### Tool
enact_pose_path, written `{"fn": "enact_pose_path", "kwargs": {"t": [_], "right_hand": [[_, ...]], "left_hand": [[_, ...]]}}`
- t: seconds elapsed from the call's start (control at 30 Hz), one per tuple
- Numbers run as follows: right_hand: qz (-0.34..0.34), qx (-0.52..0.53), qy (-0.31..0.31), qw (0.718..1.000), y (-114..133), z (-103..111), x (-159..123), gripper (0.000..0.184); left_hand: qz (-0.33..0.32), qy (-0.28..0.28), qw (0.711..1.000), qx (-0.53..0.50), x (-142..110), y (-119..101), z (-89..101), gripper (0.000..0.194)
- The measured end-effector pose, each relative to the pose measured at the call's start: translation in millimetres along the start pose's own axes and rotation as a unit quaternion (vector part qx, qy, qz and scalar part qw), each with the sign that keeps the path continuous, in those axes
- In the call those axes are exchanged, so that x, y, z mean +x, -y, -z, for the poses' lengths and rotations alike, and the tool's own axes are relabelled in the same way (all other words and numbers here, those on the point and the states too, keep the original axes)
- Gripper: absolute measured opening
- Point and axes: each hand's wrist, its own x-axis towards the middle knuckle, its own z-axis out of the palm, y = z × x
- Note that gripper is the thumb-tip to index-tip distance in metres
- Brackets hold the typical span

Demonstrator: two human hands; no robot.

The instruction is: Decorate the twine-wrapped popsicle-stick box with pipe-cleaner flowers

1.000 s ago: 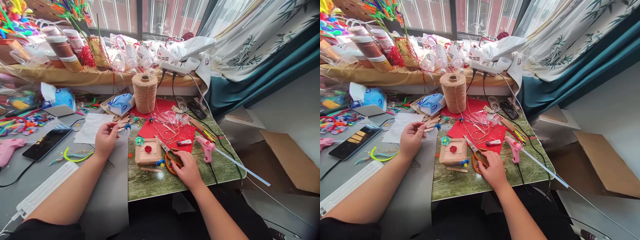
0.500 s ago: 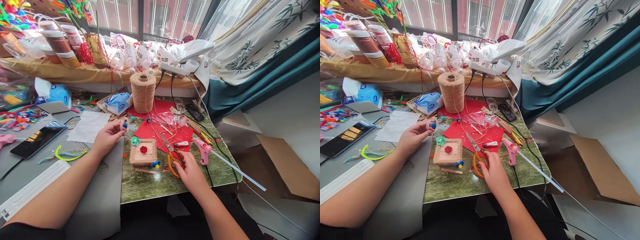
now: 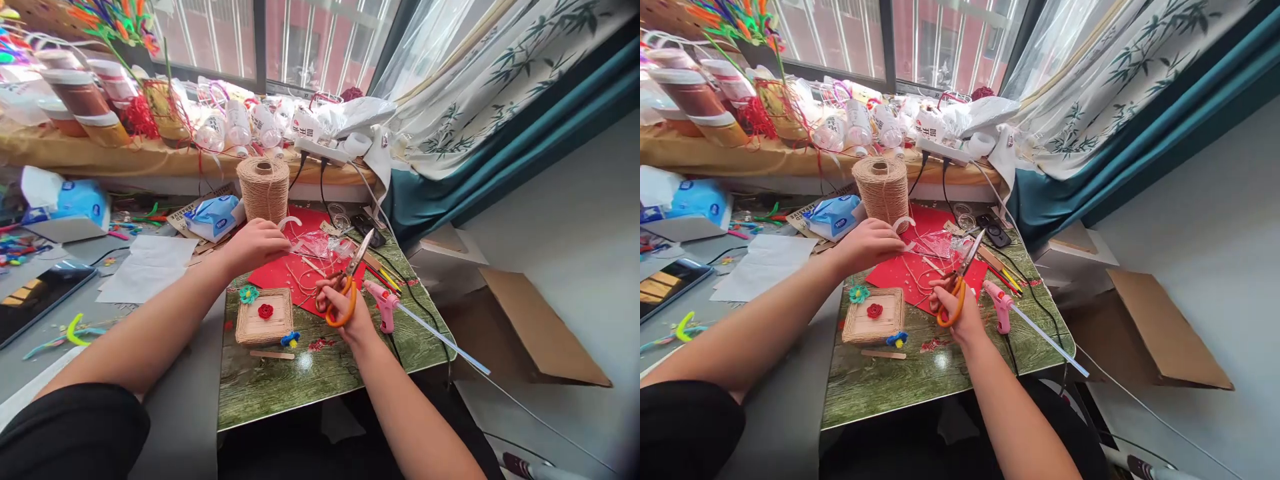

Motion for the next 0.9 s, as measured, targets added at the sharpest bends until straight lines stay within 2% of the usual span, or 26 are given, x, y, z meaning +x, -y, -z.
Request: {"fn": "enact_pose_path", "kwargs": {"t": [0.1,0.23,0.4,0.47,0.6,0.7,0.8,0.9], "right_hand": [[0.031,0.01,-0.068,0.997,-4.2,-12.8,25.1,0.04],[0.033,0.029,-0.125,0.991,-18.4,-24.1,41.0,0.044],[0.015,0.066,-0.127,0.99,-39.7,-33.8,42.3,0.04],[0.011,0.073,-0.121,0.99,-45.1,-34.6,41.5,0.037],[0.042,0.039,-0.135,0.989,-50.9,-31.1,39.8,0.031],[0.087,-0.006,-0.171,0.981,-52.9,-28.8,38.1,0.031],[0.115,-0.035,-0.199,0.973,-53.2,-28.9,36.9,0.03],[0.124,-0.054,-0.215,0.967,-51.5,-28.6,36.2,0.028]], "left_hand": [[-0.027,0.021,0.999,-0.009,21.2,9.8,-12.4,0.019],[-0.015,0.055,0.998,-0.029,17.3,17.4,-28.0,0.024],[-0.061,0.129,0.989,-0.048,6.1,11.1,-40.0,0.031],[-0.092,0.138,0.985,-0.044,5.1,5.9,-42.0,0.031],[-0.153,0.082,0.985,-0.008,5.2,3.4,-49.7,0.026],[-0.193,0.027,0.977,0.083,5.1,8.8,-58.4,0.025],[-0.197,-0.016,0.966,0.169,5.4,15.1,-62.7,0.026],[-0.181,-0.028,0.963,0.195,6.1,18.5,-60.0,0.025]]}}
